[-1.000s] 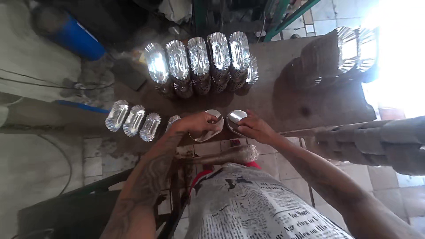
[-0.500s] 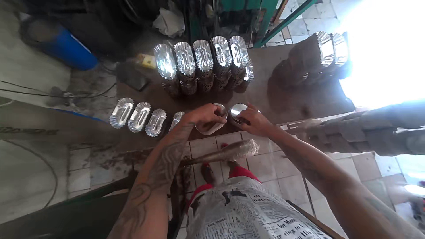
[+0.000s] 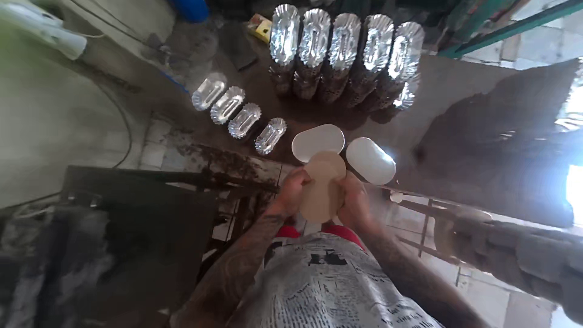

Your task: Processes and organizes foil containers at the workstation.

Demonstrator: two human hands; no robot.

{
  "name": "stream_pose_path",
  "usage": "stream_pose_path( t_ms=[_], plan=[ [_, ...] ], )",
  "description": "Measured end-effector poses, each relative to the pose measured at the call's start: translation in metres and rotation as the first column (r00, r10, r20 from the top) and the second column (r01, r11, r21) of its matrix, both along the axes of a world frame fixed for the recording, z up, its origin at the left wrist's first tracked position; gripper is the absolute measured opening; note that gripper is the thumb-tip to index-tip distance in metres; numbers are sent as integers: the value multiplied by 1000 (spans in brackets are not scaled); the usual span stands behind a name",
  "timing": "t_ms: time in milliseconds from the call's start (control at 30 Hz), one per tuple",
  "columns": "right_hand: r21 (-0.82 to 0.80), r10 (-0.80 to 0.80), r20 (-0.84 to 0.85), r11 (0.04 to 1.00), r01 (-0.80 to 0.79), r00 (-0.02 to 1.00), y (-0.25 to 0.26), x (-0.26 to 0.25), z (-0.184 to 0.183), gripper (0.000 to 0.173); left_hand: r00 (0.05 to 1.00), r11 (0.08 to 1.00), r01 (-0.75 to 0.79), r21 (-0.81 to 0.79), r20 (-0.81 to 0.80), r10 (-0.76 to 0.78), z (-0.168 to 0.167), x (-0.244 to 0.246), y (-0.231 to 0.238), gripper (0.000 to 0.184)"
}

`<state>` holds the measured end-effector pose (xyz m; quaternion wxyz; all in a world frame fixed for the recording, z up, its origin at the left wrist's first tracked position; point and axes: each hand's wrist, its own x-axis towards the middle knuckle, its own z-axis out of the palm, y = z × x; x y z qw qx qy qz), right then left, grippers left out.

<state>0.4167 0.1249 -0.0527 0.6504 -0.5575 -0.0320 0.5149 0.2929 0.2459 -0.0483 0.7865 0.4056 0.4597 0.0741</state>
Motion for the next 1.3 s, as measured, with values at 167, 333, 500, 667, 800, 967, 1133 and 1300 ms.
stream_pose_path(
  t_ms=[167, 333, 500, 667, 800, 967, 1133, 1300],
  plan=[
    [259, 243, -205, 948, -187, 948, -24, 13, -4, 20, 799, 872, -57, -486, 502, 332, -39, -1, -32, 12],
    [-302, 529, 591, 845, -441, 609, -111, 33, -84, 30, 770, 746, 638, 193, -157, -618, -143, 37, -16, 28],
    [-784, 949, 280, 313, -537, 144, -194, 32, -96, 34, 482, 596, 799, -76, -512, -711, -131, 61, 3, 49],
    [-873, 993, 98, 52, -484, -69, -161, -8, -94, 52, 450, 492, 870, 37, -469, -760, -134, 21, 27, 62],
    [-776, 995, -86, -33, -630, 54, -130, -12, -93, 41, 637, 601, 757, 256, -494, -591, -40, -56, 79, 65],
    [-695, 964, 219, 44, -718, -153, -115, -16, -109, 35, 986, 802, -69, 594, -79, 144, 75, -200, 130, 51],
    [-569, 871, 492, 342, -748, 24, -53, -58, -66, 31, 738, 455, -625, 634, 291, 609, 78, -277, 207, 53],
    [-431, 676, 733, 550, -715, 79, 68, -149, -41, 26, 595, 695, 144, 705, -623, 508, 4, -396, 133, 77]
  ],
)
